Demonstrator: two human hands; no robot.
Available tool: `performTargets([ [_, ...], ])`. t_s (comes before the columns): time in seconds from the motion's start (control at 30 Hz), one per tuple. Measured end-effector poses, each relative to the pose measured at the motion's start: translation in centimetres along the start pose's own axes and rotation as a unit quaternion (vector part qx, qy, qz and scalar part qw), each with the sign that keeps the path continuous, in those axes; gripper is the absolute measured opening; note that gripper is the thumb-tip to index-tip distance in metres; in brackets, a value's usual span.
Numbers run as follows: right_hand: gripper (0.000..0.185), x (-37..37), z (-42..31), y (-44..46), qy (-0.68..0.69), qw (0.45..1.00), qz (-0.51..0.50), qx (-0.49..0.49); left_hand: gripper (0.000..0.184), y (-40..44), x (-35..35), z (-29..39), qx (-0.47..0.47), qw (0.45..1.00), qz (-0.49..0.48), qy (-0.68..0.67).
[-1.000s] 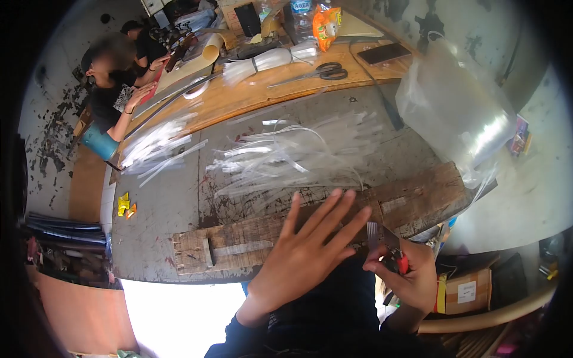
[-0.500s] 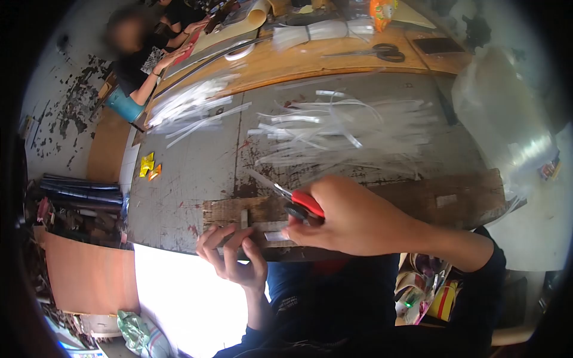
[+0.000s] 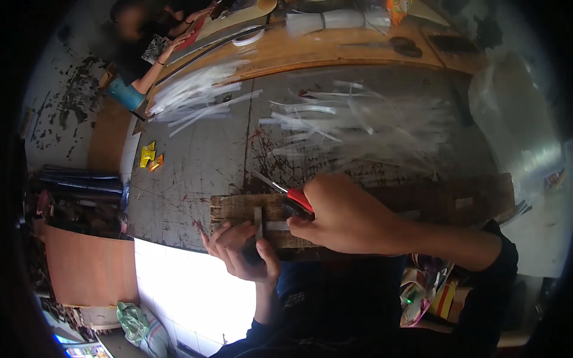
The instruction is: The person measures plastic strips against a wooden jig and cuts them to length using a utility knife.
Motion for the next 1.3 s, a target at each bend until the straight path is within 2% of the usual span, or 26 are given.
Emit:
performTargets([
  [0.1, 0.030, 0.5, 0.5, 0.1, 0.003, 0.999, -0.020, 0.035, 0.015, -0.2, 0.0, -0.1, -0.005, 1.000, 0.002, 0.000],
  [0.17, 0.039, 0.5, 0.6, 0.1, 0.084, 0.995, -0.008, 0.047, 0.015, -0.1, 0.0, -0.1, -0.006, 1.000, 0.002, -0.001],
  [0.4, 0.038, 1.5, 1.3, -0.1, 0.167, 0.981, -0.041, 0.092, 0.017, -0.4, 0.0, -0.2, -0.004, 1.000, -0.002, 0.005],
  [0.47, 0.037, 0.9, 0.2, -0.1, 0.061, 0.998, -0.003, 0.003, 0.017, -0.3, 0.0, -0.2, -0.004, 1.000, -0.002, 0.004],
  [0.5, 0.037, 0.8, 0.1, 0.0, 0.061, 0.998, -0.002, 0.004, 0.017, -0.3, 0.0, -0.2, -0.003, 1.000, -0.002, 0.002],
  [0.57, 0.036, 1.4, 0.6, 0.0, 0.090, 0.994, -0.037, 0.049, 0.017, -0.3, 0.0, -0.2, -0.002, 1.000, -0.003, 0.005],
  [0.83, 0.035, 1.5, 0.6, 0.2, 0.083, 0.995, -0.031, 0.053, 0.016, -0.4, -0.1, -0.2, -0.009, 1.000, -0.010, 0.005],
  [0.93, 0.035, 1.6, 0.6, 0.3, 0.091, 0.994, -0.031, 0.051, 0.016, -1.1, -0.7, 0.6, 0.034, 0.999, 0.011, 0.009],
  [1.0, 0.036, 1.4, 0.4, 0.4, 0.094, 0.994, -0.026, 0.044, 0.017, -1.1, 0.2, 2.1, 0.087, 0.995, -0.039, 0.032],
  [1.07, 0.032, 1.7, 0.5, 0.3, 0.113, 0.990, -0.065, 0.062, 0.021, -1.2, 0.5, 2.0, 0.076, 0.996, -0.036, 0.037],
  [1.2, 0.030, 0.1, 0.1, -0.7, 0.109, 0.989, -0.081, 0.057, 0.029, -0.8, 0.5, 3.0, 0.104, 0.990, -0.051, 0.075],
  [1.27, 0.028, -0.6, 1.6, -2.7, 0.055, 0.979, -0.146, 0.128, 0.032, -0.6, 0.7, 3.0, 0.121, 0.986, -0.068, 0.091],
  [1.3, 0.036, -1.3, 2.4, -3.9, -0.007, 0.974, -0.163, 0.155, 0.034, -0.7, 0.9, 3.2, 0.148, 0.981, -0.081, 0.100],
])
Point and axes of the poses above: each hand's wrist, its own y-axis towards the middle knuckle, its own x-axis out of the palm, z = x × y, the point moved 9 cm from there along y, towards the middle knuckle, and after that the axes turned 3 degrees about -y, right-handed, at the moved point
